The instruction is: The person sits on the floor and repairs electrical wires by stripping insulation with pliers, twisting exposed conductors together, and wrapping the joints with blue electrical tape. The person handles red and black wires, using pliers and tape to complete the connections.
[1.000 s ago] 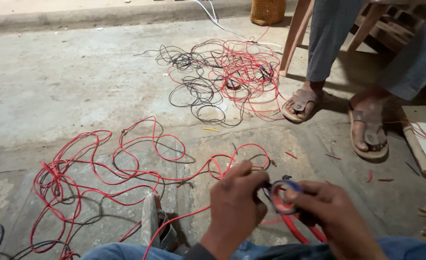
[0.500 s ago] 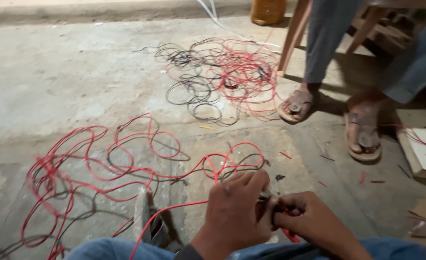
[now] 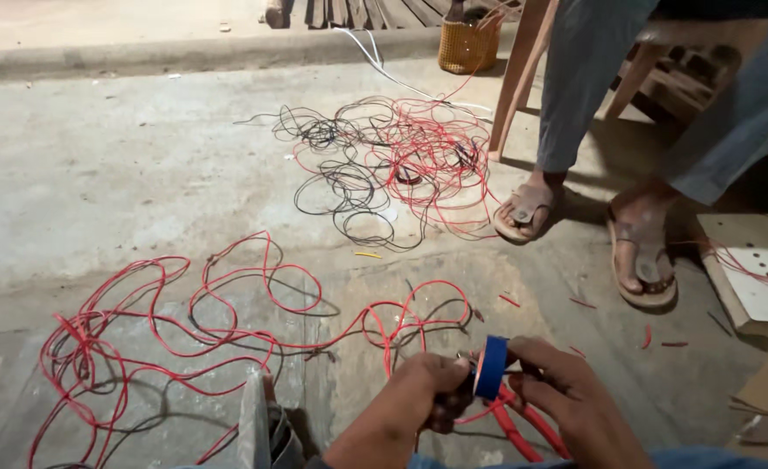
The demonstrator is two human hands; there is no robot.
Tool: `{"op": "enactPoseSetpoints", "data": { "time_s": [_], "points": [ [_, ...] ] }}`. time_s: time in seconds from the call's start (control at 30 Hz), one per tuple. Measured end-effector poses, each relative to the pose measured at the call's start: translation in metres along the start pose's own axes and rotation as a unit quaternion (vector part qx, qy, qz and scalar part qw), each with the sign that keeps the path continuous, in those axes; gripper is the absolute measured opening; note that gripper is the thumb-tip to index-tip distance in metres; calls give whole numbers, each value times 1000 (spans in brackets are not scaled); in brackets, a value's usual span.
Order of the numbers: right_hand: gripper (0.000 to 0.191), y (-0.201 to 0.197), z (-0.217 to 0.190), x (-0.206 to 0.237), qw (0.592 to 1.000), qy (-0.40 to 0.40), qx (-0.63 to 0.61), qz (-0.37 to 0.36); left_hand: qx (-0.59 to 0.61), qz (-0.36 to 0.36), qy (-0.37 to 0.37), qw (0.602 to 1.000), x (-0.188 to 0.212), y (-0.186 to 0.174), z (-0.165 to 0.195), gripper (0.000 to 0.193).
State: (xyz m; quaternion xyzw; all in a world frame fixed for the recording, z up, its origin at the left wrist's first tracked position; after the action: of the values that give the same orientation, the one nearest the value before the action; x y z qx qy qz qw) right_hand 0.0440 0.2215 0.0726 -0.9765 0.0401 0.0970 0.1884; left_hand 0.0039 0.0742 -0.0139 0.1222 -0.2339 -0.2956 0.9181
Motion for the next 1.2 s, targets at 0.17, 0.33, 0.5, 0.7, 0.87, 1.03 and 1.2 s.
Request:
{"op": "enactPoseSetpoints", "data": {
  "time_s": [0.17,0.33,0.5,0.7,0.87,1.03,1.2],
  "points": [
    [31,13,-15,8,963,-29,268,11,188,-20,-42,981,17,6,-3,24],
    [34,24,-26,7,956,-96,275,34,-223,76,254,938,42,7,67,54],
    [33,29,-18,8,979,-120,165,-11,-258,41,305,916,53,19,81,49],
    [15,36,-6,4,988,-51,141,-41,-269,170,303,898,44,2,78,42],
    [5,26,-17,3,985,-33,161,52,-251,266,225,903,42,-12,78,46],
    [9,14,-46,7,978,-111,158,72,-105,93,38,989,36,-5,47,42],
    [9,11,-50,6,979,-87,171,66,-116,163,121,972,27,-22,52,34]
  ]
}}
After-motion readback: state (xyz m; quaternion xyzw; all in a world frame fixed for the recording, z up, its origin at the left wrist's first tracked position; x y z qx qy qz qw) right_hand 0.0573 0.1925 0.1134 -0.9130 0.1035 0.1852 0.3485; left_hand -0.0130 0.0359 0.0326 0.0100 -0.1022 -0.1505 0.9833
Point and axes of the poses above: each hand's wrist, its own x-axis away from the middle knuckle, its own y-axis out of the palm, z = x × y, the point moved 9 cm from there along -x, towards the middle knuckle, and after that the axes turned 2 degrees about z, right-handed, at the moved point
